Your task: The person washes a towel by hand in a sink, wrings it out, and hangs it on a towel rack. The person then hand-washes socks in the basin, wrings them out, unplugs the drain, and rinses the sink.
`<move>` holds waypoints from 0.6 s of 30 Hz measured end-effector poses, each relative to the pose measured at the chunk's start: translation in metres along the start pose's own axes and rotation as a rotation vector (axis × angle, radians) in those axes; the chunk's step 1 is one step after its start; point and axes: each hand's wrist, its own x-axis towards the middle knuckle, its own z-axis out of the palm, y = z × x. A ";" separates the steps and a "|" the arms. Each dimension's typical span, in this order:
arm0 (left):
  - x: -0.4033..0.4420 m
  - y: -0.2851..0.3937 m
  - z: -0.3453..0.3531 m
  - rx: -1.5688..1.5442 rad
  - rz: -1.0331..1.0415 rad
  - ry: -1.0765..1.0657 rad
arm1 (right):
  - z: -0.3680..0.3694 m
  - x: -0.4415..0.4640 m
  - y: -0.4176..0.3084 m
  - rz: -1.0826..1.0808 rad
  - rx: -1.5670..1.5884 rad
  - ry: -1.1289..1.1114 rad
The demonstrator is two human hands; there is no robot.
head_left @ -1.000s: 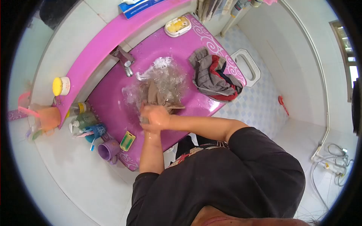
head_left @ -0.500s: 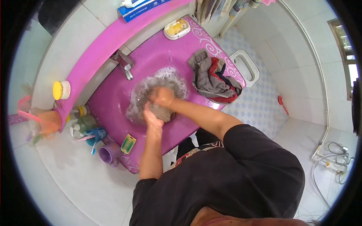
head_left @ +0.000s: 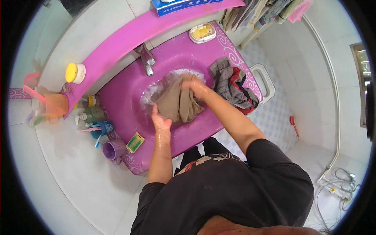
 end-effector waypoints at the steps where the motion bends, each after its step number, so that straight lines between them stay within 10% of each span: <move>1: 0.000 -0.007 0.004 -0.054 -0.035 -0.049 | -0.027 0.031 0.027 -0.003 -0.001 0.006; 3: 0.033 -0.020 -0.025 0.044 0.008 0.043 | -0.042 0.079 0.110 -0.351 -1.356 -0.001; 5: 0.084 -0.031 -0.112 0.921 0.318 -0.147 | 0.099 -0.018 0.053 -0.211 -1.475 0.163; 6: -0.024 -0.009 -0.014 0.371 0.270 -0.348 | 0.106 -0.023 0.062 -0.200 -1.475 0.173; 8: 0.019 -0.026 -0.055 0.194 0.146 -0.466 | 0.115 -0.029 0.078 -0.499 -1.469 0.061; 11: 0.030 -0.044 -0.051 -0.169 -0.062 -0.667 | 0.062 0.022 0.078 -0.228 -1.205 0.302; 13: -0.020 -0.015 0.041 0.104 -0.119 0.221 | 0.068 0.012 0.078 -0.268 -1.143 0.389; 18: -0.031 -0.003 -0.008 -0.387 -0.109 -0.339 | 0.124 -0.032 0.074 -0.755 -1.048 0.209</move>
